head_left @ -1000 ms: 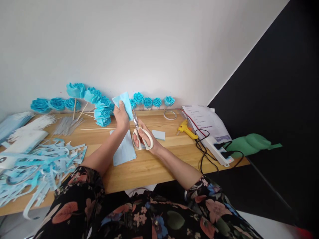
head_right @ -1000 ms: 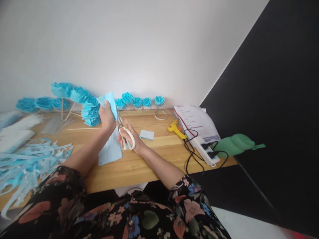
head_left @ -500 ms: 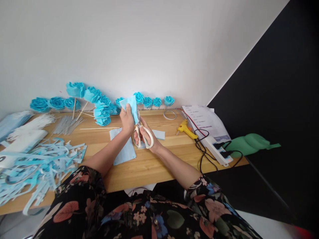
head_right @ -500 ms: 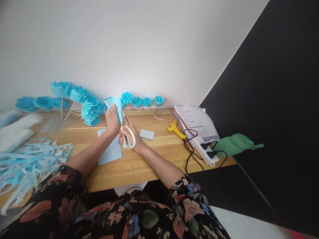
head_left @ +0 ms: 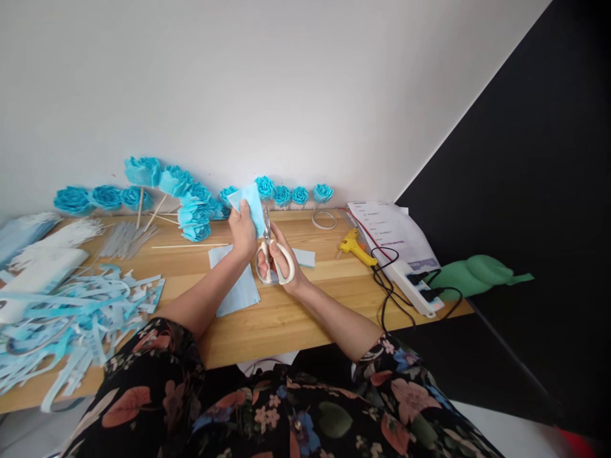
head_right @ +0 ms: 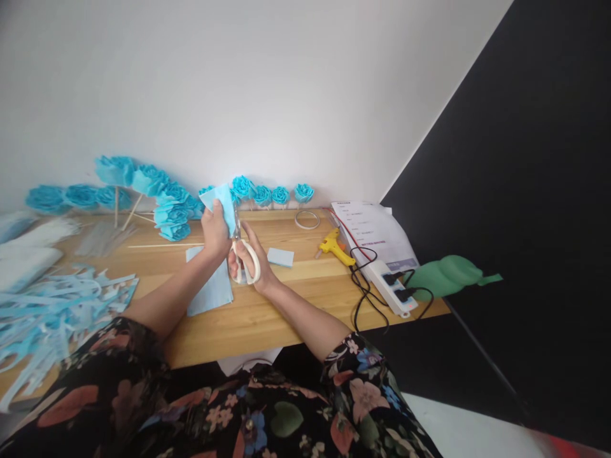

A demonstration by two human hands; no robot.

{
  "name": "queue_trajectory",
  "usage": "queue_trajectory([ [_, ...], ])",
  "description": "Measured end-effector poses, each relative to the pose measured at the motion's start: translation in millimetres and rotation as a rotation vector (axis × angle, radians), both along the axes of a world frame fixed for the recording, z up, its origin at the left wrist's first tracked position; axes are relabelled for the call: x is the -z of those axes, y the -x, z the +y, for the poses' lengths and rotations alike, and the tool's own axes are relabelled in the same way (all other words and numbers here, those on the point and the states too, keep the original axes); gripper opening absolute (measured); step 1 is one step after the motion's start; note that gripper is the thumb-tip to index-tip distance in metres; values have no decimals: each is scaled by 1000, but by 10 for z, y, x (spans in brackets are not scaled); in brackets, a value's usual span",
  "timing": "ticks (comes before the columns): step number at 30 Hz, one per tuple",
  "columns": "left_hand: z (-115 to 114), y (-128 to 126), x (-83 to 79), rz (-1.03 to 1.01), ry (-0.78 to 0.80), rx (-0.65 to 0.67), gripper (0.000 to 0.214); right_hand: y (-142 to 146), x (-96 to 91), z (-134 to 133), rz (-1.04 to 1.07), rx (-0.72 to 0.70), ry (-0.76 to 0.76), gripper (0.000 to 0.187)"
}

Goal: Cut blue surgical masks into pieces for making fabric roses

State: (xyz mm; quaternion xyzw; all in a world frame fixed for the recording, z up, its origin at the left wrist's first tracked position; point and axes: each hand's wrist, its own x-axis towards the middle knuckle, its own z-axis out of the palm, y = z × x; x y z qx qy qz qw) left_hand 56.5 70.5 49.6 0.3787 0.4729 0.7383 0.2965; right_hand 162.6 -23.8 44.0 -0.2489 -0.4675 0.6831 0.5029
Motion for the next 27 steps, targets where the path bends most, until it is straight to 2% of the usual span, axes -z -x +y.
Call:
queue_trajectory([
  [11, 23, 0, -3, -78, 30, 24, 46, 30, -6, -48, -17, 39, -8, 97],
  [20, 41, -3, 2, -129, 25, 45, 52, 40, -7, -44, -73, 93, -16, 100],
  [27, 96, 34, 11, -206, 23, 166, 51, 33, -41, -28, -78, 115, 24, 104],
])
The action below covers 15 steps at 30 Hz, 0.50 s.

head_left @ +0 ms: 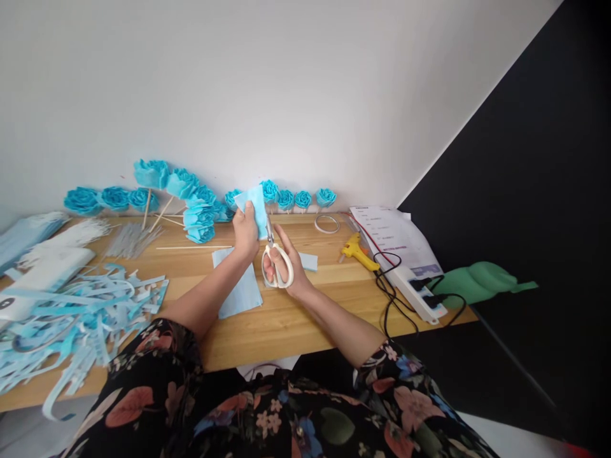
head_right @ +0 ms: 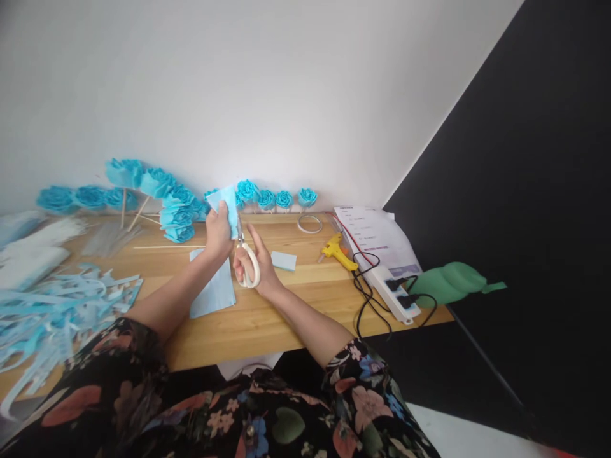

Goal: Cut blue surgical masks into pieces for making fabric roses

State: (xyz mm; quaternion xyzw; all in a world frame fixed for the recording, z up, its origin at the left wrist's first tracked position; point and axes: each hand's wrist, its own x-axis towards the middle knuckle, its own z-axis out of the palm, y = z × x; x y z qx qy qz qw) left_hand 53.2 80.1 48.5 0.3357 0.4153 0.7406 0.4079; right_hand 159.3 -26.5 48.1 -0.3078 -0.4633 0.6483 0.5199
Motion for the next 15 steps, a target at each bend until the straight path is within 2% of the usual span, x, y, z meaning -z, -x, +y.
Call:
queue_trajectory([
  [7, 4, 50, -76, -87, 3, 109, 48, -1, -11, 27, 32, -26, 9, 109],
  [11, 25, 66, -88, -113, -51, 97, 49, -17, -8, 44, 66, -43, 35, 110],
  [15, 33, 67, -86, -124, -92, 74, 54, -46, 8, 66, 105, -143, 36, 110],
])
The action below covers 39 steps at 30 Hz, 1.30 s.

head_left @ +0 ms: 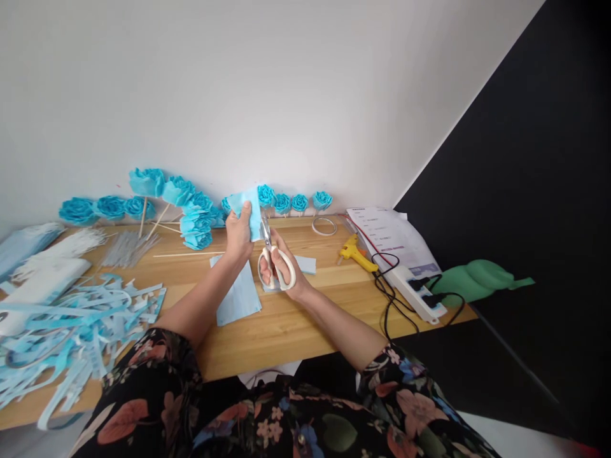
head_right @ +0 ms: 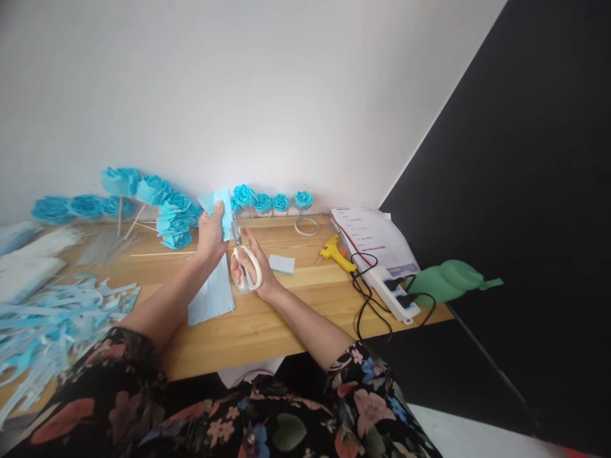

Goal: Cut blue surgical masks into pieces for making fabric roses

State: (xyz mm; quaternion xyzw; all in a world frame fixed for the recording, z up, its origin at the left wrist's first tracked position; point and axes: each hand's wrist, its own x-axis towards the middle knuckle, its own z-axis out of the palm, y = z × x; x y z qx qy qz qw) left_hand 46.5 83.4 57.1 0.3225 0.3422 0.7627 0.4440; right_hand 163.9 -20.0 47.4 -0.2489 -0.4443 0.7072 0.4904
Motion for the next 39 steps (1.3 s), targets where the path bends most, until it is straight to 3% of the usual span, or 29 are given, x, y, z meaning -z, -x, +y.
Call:
queue_trajectory([
  [11, 41, 72, -19, 7, 16, -29, 55, -3, 61, 3, -54, -77, -43, 105],
  [19, -34, -11, 7, 62, 19, -23, 53, -32, 45, 27, -30, -37, -25, 106],
  [26, -73, -41, -5, 85, 2, -140, 54, -44, 37, 33, -38, -37, -11, 103],
  [39, -171, -129, 50, 187, 60, -103, 59, -69, 43, 84, -17, -11, -61, 105],
])
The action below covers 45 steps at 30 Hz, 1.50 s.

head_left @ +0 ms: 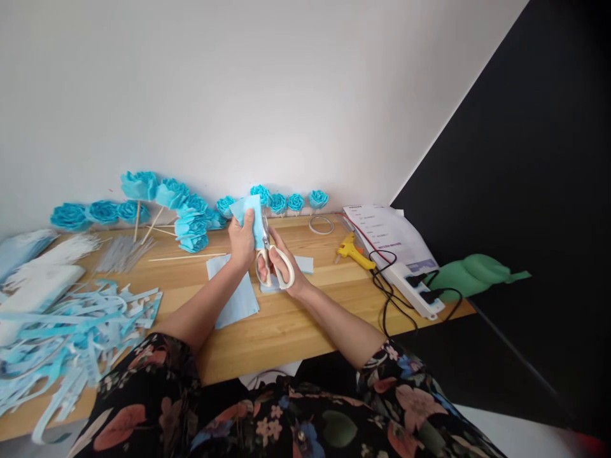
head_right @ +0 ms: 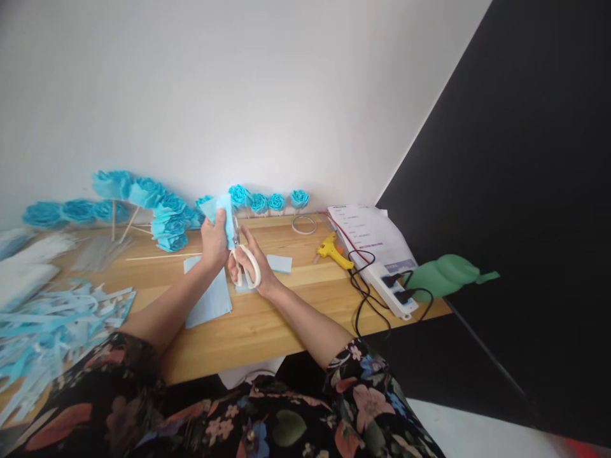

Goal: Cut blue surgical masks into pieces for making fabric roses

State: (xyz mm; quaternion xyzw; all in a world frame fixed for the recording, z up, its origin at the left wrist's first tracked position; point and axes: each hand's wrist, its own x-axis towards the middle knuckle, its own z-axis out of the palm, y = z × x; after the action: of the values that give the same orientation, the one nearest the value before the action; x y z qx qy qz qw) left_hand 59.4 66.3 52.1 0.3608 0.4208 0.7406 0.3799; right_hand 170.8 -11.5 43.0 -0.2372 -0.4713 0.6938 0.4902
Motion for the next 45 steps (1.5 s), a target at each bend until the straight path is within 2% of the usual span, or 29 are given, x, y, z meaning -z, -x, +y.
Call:
queue_trajectory([
  [5, -10, -19, 35, -8, 28, 62, 53, -17, -18, 18, -20, 17, -49, 103],
  [19, -49, -55, 6, 26, 16, -10, 48, 26, 53, 19, 80, 83, -25, 90],
  [26, -71, -92, -50, -40, 21, 15, 52, 48, -11, -37, 83, 117, -7, 93],
  [31, -34, -90, -23, -87, 10, 29, 51, 49, -40, -42, 69, 148, 16, 103],
  [38, 28, -64, 48, -128, 17, 58, 49, 48, -50, -51, 46, 167, 16, 101],
  [45, 10, -44, -2, -166, 32, 103, 53, 34, -69, -30, 8, 164, 26, 103],
])
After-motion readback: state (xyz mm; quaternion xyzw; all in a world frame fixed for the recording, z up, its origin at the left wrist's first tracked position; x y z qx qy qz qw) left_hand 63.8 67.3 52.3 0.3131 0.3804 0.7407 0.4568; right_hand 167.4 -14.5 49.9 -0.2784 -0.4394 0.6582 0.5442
